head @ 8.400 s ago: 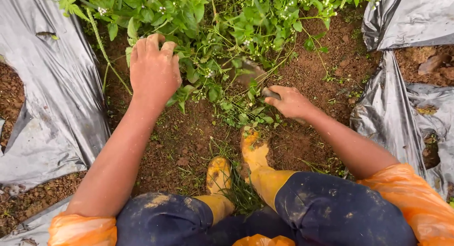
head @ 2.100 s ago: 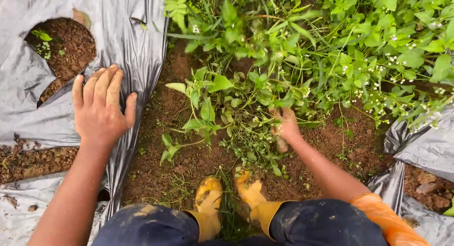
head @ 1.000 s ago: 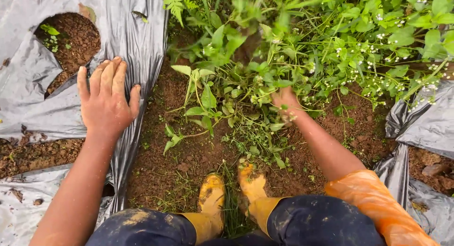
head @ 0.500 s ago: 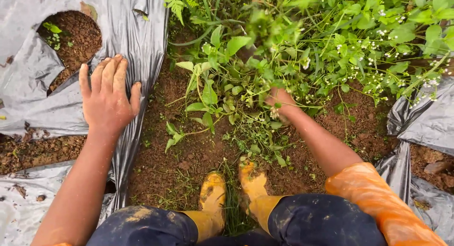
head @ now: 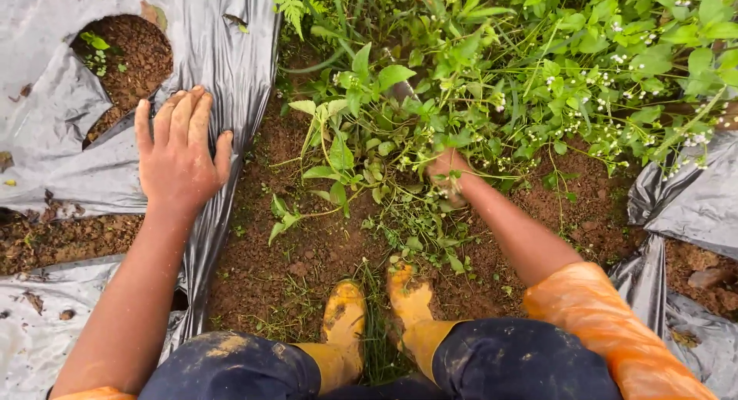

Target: Using a hand trowel and hands to remove weeds from a garden bed covered with plastic mulch.

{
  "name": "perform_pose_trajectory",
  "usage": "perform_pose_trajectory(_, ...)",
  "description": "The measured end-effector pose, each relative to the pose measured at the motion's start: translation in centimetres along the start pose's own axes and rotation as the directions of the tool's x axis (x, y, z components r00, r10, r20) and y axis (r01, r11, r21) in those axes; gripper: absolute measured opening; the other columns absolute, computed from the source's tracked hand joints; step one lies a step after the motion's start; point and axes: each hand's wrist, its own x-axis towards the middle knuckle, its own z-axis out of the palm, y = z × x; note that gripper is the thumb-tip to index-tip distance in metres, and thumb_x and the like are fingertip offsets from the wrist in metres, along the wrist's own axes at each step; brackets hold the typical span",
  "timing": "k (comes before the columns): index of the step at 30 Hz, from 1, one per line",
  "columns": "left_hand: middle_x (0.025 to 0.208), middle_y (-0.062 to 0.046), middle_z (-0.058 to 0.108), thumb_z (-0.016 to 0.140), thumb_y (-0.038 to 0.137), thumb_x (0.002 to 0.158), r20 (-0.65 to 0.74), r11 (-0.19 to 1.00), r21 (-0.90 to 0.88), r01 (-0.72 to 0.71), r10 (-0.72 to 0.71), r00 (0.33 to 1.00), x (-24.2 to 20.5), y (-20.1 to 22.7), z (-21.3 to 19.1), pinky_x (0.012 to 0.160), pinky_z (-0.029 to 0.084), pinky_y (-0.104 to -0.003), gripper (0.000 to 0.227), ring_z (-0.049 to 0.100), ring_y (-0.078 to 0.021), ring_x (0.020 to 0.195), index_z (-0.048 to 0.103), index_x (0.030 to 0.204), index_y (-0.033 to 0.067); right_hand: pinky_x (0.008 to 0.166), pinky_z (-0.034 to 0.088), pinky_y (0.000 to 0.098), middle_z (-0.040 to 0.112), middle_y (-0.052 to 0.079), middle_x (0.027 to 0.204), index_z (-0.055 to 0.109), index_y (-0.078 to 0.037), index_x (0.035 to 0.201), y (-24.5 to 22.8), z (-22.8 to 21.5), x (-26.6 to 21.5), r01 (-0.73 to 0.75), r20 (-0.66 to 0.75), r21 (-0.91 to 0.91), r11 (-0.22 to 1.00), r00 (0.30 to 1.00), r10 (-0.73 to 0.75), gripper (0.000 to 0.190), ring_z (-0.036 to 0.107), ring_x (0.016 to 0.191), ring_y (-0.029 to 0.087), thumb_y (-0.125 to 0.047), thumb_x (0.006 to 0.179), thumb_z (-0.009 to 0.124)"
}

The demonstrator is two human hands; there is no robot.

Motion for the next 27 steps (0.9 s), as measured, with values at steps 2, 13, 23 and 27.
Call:
perform_pose_trajectory(2, 0.144, -0.011, 0.073, 0.063, 0.037, 0.113, 0.004, 1.0, 0.018, 0.004, -0.004, 1.0, 0.1, 0.0, 0.1, 0.128, 0.031, -0.05, 0.045, 0.066, -0.0277, 0.133, 0.074, 0.142, 0.0042, 0.036, 0.025, 0.028, 0.047, 0.006, 0.072, 0.017, -0.023, 0.163, -2.5, -1.4, -3.9, 0.003, 0.022, 0.037, 0.999, 1.0, -0.004, 0.083, 0.033, 0.045, 0.014, -0.004, 0.093, 0.055)
perform_pose_trajectory(13, 0.144, -0.011, 0.073, 0.061, 0.038, 0.115, 0.001, 1.0, 0.024, 0.006, -0.006, 1.0, 0.0, 0.0, 0.5, 0.127, 0.032, -0.05, 0.044, 0.065, -0.0275, 0.133, 0.076, 0.139, 0.0056, 0.09, 0.036, 0.045, 0.038, 0.016, 0.152, 0.041, -0.024, 0.136, -0.6, -1.5, -6.9, 0.243, 0.156, -0.527, 0.814, 0.97, -0.188, 0.046, 0.037, 0.109, 0.029, -0.038, 0.094, 0.054)
perform_pose_trajectory(23, 0.151, -0.005, 0.073, 0.059, 0.045, 0.118, 0.061, 0.995, 0.096, 0.023, -0.028, 0.998, -1.0, -0.4, 1.5, 0.134, 0.024, -0.047, 0.049, 0.062, -0.0227, 0.142, 0.076, 0.148, 0.01, 0.033, 0.028, 0.0203, 0.061, 0.024, 0.116, 0.007, -0.045, 0.163, -4.3, -2.0, -13.2, -0.143, 0.025, -0.414, 0.899, 0.985, 0.168, 0.074, 0.034, 0.045, 0.01, -0.039, 0.103, 0.05)
perform_pose_trajectory(27, 0.148, -0.007, 0.075, 0.06, 0.043, 0.117, 0.024, 0.998, 0.066, -0.001, -0.001, 1.0, -0.6, -0.3, 1.4, 0.132, 0.028, -0.048, 0.047, 0.065, -0.0241, 0.138, 0.079, 0.143, 0.0086, 0.052, 0.055, 0.0228, 0.065, 0.016, 0.104, 0.018, -0.014, 0.16, -1.8, -0.9, -11.9, 0.196, 0.277, -0.827, 0.526, 0.958, 0.079, 0.061, 0.058, 0.064, 0.015, -0.022, 0.106, 0.044)
